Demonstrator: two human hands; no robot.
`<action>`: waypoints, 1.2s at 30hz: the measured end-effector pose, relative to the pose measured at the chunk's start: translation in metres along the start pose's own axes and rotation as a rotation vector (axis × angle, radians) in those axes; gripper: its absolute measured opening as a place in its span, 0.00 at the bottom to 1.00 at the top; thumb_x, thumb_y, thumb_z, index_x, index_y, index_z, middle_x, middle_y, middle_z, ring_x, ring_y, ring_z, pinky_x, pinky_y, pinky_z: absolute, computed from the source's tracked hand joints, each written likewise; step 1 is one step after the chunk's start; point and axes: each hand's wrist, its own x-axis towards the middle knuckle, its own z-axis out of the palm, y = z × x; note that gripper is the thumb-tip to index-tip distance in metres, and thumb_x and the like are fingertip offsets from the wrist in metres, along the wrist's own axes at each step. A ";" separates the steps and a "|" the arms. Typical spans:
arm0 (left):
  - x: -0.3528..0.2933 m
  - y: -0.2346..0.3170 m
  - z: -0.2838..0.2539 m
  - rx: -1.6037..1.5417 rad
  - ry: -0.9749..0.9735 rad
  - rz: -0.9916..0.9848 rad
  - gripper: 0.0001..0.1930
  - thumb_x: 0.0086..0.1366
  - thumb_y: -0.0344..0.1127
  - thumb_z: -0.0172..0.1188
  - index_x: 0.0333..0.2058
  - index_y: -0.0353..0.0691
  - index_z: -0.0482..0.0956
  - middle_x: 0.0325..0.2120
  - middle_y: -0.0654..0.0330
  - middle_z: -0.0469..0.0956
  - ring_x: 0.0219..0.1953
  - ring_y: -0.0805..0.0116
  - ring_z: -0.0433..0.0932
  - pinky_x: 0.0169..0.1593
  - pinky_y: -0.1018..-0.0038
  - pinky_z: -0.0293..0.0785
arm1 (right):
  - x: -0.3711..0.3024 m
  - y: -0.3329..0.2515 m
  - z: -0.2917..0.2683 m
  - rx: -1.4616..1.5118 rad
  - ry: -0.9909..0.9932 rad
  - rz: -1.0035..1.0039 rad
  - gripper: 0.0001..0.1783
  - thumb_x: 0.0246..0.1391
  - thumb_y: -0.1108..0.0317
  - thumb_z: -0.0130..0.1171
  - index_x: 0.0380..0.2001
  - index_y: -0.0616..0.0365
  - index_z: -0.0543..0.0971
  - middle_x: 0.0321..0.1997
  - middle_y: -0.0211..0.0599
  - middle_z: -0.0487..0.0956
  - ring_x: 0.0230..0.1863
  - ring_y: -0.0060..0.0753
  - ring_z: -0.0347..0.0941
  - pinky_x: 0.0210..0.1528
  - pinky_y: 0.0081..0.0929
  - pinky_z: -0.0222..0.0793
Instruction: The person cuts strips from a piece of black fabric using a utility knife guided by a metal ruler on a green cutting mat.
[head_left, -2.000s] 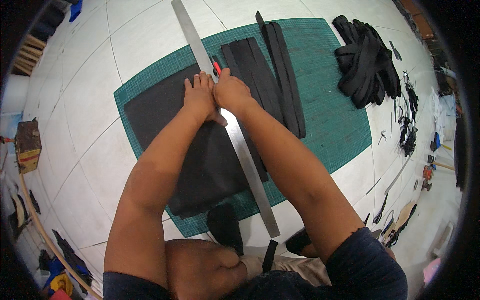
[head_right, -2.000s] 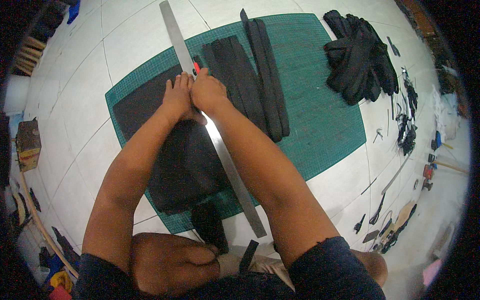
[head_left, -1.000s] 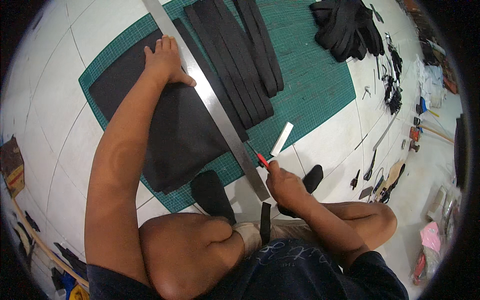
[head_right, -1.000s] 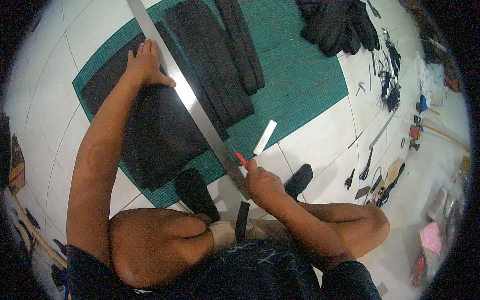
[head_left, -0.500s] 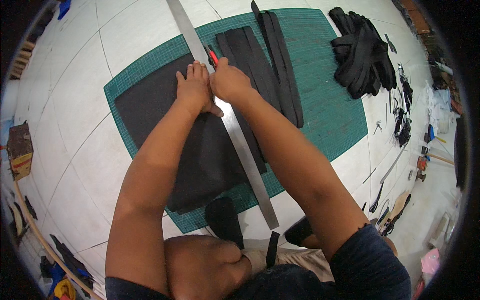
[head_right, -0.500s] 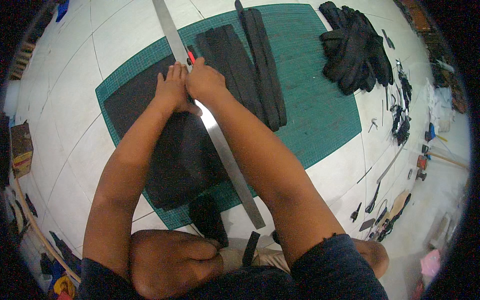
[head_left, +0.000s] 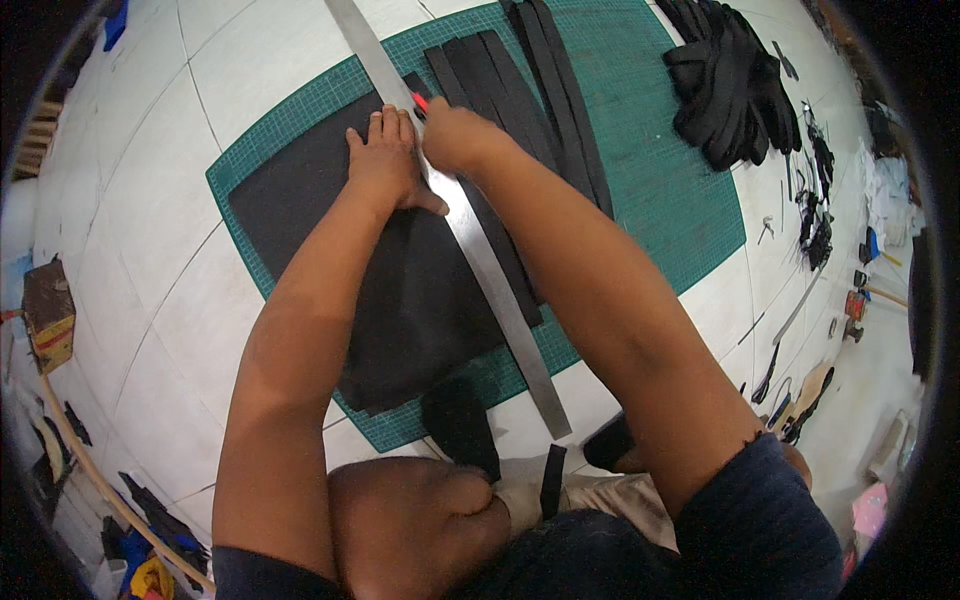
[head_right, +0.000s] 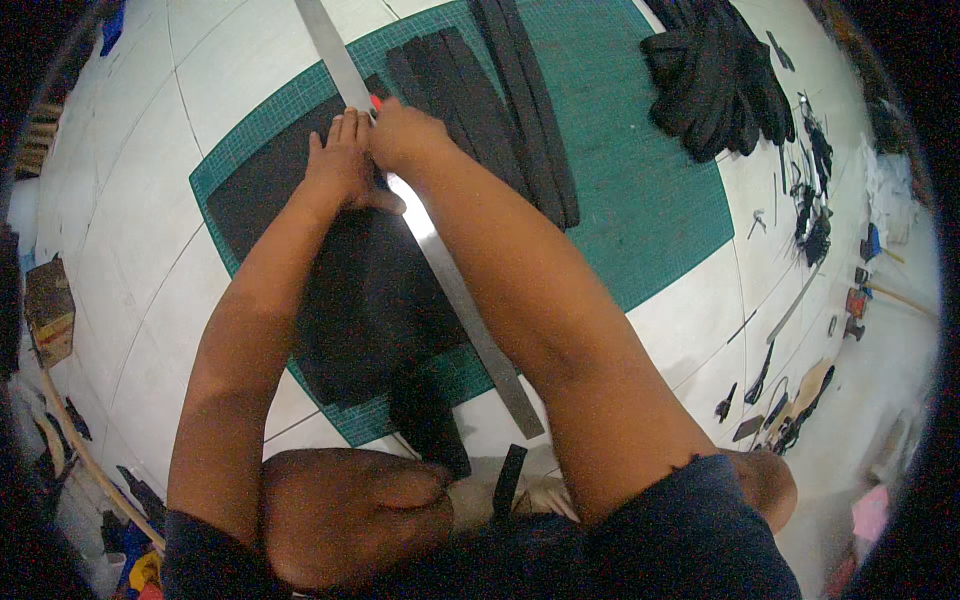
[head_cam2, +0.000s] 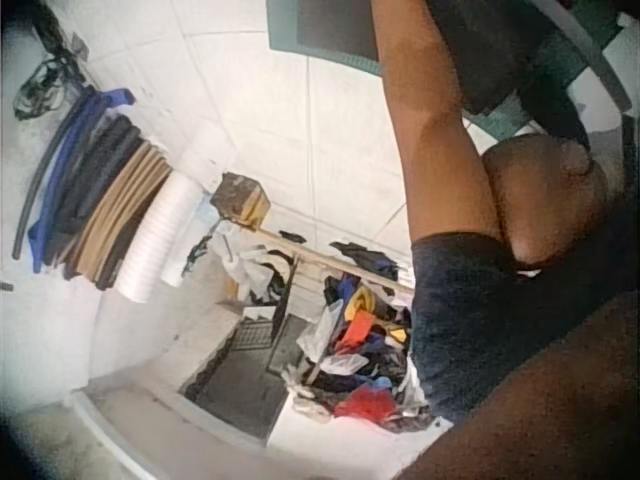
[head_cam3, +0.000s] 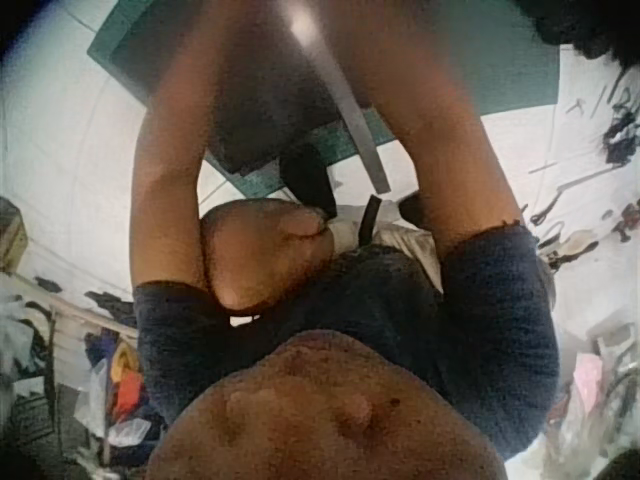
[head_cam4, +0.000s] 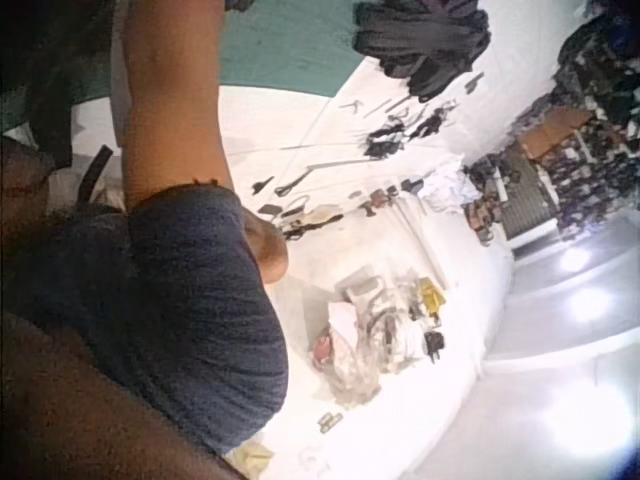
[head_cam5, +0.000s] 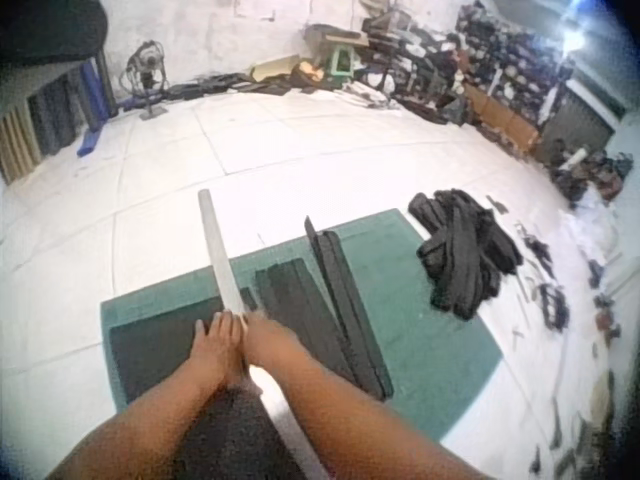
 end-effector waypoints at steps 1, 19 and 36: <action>-0.001 -0.001 0.004 0.002 -0.014 0.008 0.78 0.29 0.71 0.77 0.71 0.30 0.43 0.73 0.44 0.45 0.75 0.47 0.45 0.69 0.38 0.50 | -0.018 0.015 0.011 -0.015 -0.038 -0.027 0.24 0.59 0.58 0.55 0.50 0.65 0.68 0.49 0.63 0.79 0.52 0.63 0.77 0.55 0.52 0.72; 0.005 -0.010 -0.002 0.021 0.064 0.022 0.67 0.38 0.74 0.71 0.68 0.33 0.56 0.69 0.44 0.56 0.71 0.48 0.56 0.67 0.40 0.56 | -0.341 0.139 0.074 0.131 -0.098 0.199 0.13 0.65 0.65 0.50 0.43 0.60 0.61 0.29 0.62 0.78 0.33 0.70 0.76 0.34 0.59 0.69; 0.135 -0.063 -0.018 -0.575 0.293 -0.046 0.19 0.57 0.45 0.68 0.45 0.45 0.78 0.43 0.56 0.82 0.53 0.51 0.77 0.54 0.58 0.73 | -0.342 0.181 0.127 0.459 -0.079 0.254 0.14 0.68 0.62 0.50 0.46 0.60 0.63 0.30 0.59 0.77 0.33 0.66 0.76 0.35 0.52 0.69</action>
